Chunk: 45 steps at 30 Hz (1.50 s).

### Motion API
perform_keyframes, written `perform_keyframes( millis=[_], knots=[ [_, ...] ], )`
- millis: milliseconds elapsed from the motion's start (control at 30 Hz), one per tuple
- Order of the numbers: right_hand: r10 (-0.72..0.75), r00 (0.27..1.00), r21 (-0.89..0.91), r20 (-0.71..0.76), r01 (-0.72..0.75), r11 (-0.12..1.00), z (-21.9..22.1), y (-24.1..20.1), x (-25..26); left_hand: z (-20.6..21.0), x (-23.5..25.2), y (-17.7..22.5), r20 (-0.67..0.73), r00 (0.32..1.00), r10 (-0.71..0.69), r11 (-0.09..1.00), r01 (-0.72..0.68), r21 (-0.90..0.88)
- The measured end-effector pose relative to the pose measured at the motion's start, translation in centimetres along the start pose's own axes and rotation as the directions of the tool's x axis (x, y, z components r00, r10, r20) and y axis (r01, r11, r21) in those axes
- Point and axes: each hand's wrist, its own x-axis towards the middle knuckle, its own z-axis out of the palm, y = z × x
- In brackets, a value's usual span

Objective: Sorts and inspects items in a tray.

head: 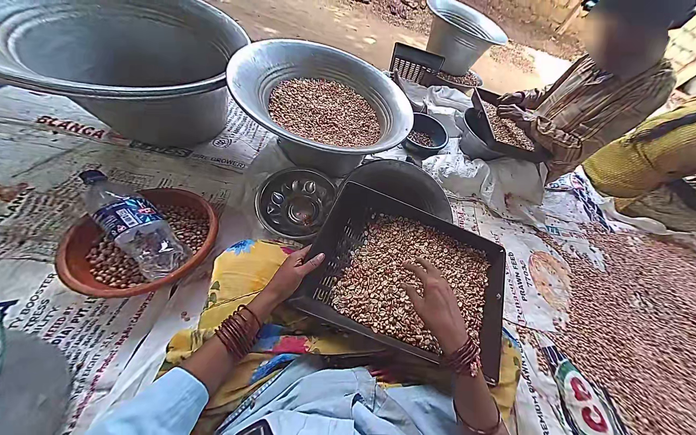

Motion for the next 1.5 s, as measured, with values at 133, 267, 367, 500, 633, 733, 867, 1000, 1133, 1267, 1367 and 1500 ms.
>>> perform_keyframes(
  millis=[133, 267, 367, 500, 633, 733, 867, 1000, 1133, 1267, 1367, 1500],
  knots=[
    [0.184, 0.983, -0.164, 0.009, -0.18, 0.97, -0.1, -0.5, 6.6, -0.1, 0.1, -0.4, 0.013, 1.0, 0.015, 1.0, -0.015, 0.001],
    [0.134, 0.981, -0.243, 0.137, -0.098, 0.965, 3.4, -5.0, 8.9, -0.1, 0.2, -0.5, 0.012, 1.0, 0.019, 1.0, -0.019, 0.007],
    [-0.117, 0.939, -0.103, 0.325, 0.158, 0.982, 6.1, -8.3, 6.1, -0.2, 0.1, -0.7, 0.006, 1.0, 0.02, 0.999, -0.02, 0.035],
    [-0.341, 0.917, 0.149, 0.205, 0.315, 0.937, 5.9, -7.8, 2.8, -0.5, 0.3, -0.8, 0.002, 0.999, 0.036, 0.996, -0.036, 0.087],
    [-0.174, 0.979, 0.008, -0.105, 0.176, 0.984, 2.5, -3.2, 2.2, -0.4, 0.6, -1.1, 0.0, 0.999, 0.038, 0.996, -0.038, 0.085],
    [-0.001, 0.983, -0.08, -0.183, -0.014, 0.997, -0.2, -0.6, 3.3, -0.4, 0.7, -0.8, 0.003, 1.0, 0.029, 0.997, -0.029, 0.075],
    [0.086, 0.984, -0.132, -0.159, -0.107, 0.985, -1.1, 0.1, 5.7, -0.5, 0.7, -1.1, 0.006, 0.999, 0.043, 0.996, -0.044, 0.082],
    [0.119, 0.99, -0.186, -0.08, -0.132, 0.974, 0.1, 0.0, 8.2, -0.5, 0.7, -1.2, 0.005, 0.999, 0.038, 0.996, -0.039, 0.086],
    [0.169, 0.986, -0.223, 0.004, -0.164, 0.961, 0.6, 0.1, 9.1, -0.5, 0.6, -1.1, 0.001, 1.0, 0.03, 0.996, -0.03, 0.087],
    [0.101, 0.981, 0.119, -0.167, -0.082, 0.989, 0.6, 1.6, 9.0, -0.5, 0.7, -1.2, -0.001, 0.999, 0.038, 0.995, -0.038, 0.093],
    [0.193, 0.954, 0.494, -0.228, -0.057, 0.868, 1.1, 2.1, 10.1, -0.4, 0.6, -0.9, -0.003, 1.0, 0.028, 0.997, -0.028, 0.065],
    [0.104, 0.99, 0.304, -0.095, -0.07, 0.95, 1.2, -0.2, 11.7, -0.4, 0.7, -0.8, -0.004, 1.0, 0.025, 0.998, -0.025, 0.049]
  ],
)
